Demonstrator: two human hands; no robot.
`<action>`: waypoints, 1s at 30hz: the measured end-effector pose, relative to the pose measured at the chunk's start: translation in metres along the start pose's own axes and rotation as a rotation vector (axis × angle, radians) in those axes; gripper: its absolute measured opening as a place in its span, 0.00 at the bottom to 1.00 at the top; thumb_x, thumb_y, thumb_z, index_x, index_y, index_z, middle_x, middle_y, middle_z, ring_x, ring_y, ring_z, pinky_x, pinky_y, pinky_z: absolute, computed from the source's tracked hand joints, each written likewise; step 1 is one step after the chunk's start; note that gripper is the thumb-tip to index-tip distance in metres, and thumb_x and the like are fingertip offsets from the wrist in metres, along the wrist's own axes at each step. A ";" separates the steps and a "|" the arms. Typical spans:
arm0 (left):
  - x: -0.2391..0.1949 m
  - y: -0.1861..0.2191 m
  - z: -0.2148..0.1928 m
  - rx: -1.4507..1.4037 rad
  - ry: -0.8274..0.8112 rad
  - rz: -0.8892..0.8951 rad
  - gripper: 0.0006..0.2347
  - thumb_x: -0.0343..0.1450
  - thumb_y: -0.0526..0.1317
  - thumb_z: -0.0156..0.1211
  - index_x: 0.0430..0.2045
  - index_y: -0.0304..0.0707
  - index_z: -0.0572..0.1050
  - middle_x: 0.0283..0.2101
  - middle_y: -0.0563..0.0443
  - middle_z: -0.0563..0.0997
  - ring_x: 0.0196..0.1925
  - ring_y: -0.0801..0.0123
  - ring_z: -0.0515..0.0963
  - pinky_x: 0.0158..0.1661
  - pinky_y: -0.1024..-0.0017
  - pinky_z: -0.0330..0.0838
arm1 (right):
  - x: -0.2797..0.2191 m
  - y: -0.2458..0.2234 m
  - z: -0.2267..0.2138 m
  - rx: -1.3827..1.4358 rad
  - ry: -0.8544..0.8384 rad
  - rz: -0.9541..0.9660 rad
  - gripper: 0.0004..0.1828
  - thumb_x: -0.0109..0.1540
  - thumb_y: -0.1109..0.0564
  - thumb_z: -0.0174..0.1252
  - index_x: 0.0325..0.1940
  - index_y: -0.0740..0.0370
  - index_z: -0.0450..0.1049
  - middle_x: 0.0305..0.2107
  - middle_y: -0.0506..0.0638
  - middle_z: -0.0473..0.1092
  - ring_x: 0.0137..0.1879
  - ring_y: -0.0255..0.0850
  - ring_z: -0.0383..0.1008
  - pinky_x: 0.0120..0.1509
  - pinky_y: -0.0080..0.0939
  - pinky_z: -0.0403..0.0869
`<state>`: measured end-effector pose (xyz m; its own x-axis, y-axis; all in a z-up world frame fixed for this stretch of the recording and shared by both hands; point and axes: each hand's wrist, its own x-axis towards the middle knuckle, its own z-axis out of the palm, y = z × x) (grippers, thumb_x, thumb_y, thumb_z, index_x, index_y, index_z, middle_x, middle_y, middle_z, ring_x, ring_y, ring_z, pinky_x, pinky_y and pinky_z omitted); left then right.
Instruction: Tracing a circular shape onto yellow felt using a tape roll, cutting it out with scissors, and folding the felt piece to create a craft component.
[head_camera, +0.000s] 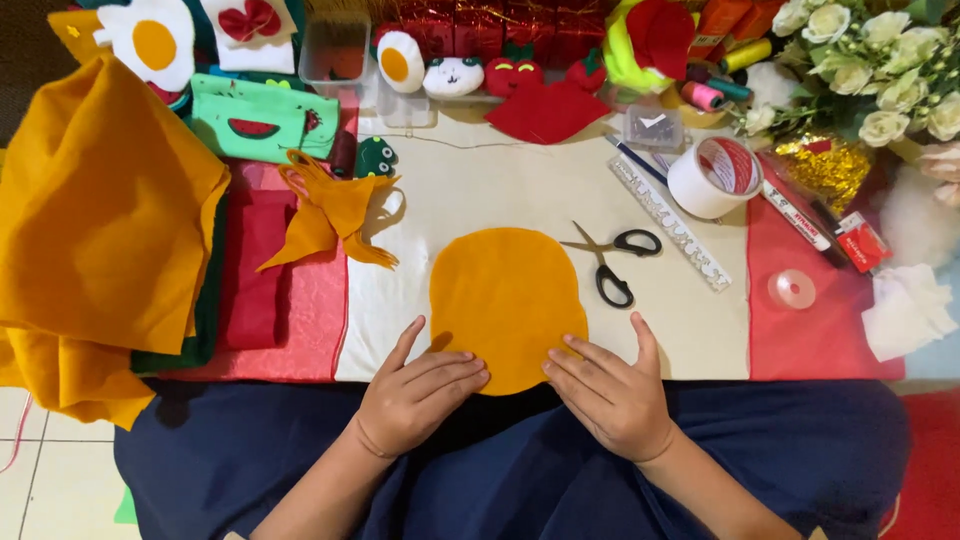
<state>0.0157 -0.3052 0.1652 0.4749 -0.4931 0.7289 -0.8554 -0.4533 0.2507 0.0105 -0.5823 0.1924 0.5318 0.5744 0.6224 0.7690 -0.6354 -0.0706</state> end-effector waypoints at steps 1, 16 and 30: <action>0.000 0.000 0.000 -0.013 0.005 -0.010 0.05 0.76 0.35 0.59 0.41 0.38 0.82 0.44 0.52 0.86 0.46 0.67 0.87 0.65 0.42 0.61 | -0.002 0.001 0.001 -0.005 -0.001 -0.001 0.03 0.65 0.58 0.63 0.43 0.55 0.80 0.43 0.46 0.80 0.52 0.43 0.81 0.71 0.75 0.50; -0.008 0.023 0.009 0.261 -0.246 0.007 0.16 0.82 0.36 0.40 0.62 0.38 0.72 0.66 0.45 0.74 0.68 0.60 0.74 0.65 0.58 0.66 | -0.008 0.001 0.002 -0.060 -0.076 0.066 0.21 0.64 0.37 0.62 0.55 0.49 0.78 0.55 0.48 0.76 0.62 0.43 0.77 0.78 0.72 0.39; -0.009 0.019 0.014 0.256 -0.347 -0.215 0.25 0.79 0.57 0.45 0.67 0.43 0.67 0.70 0.41 0.68 0.73 0.52 0.65 0.70 0.59 0.58 | 0.000 -0.001 0.010 -0.106 -0.182 0.226 0.17 0.67 0.51 0.55 0.61 0.47 0.75 0.59 0.48 0.74 0.62 0.41 0.75 0.79 0.67 0.43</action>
<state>-0.0021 -0.3202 0.1542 0.7137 -0.5671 0.4112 -0.6724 -0.7191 0.1753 0.0135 -0.5770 0.1847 0.7474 0.4893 0.4495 0.5877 -0.8024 -0.1035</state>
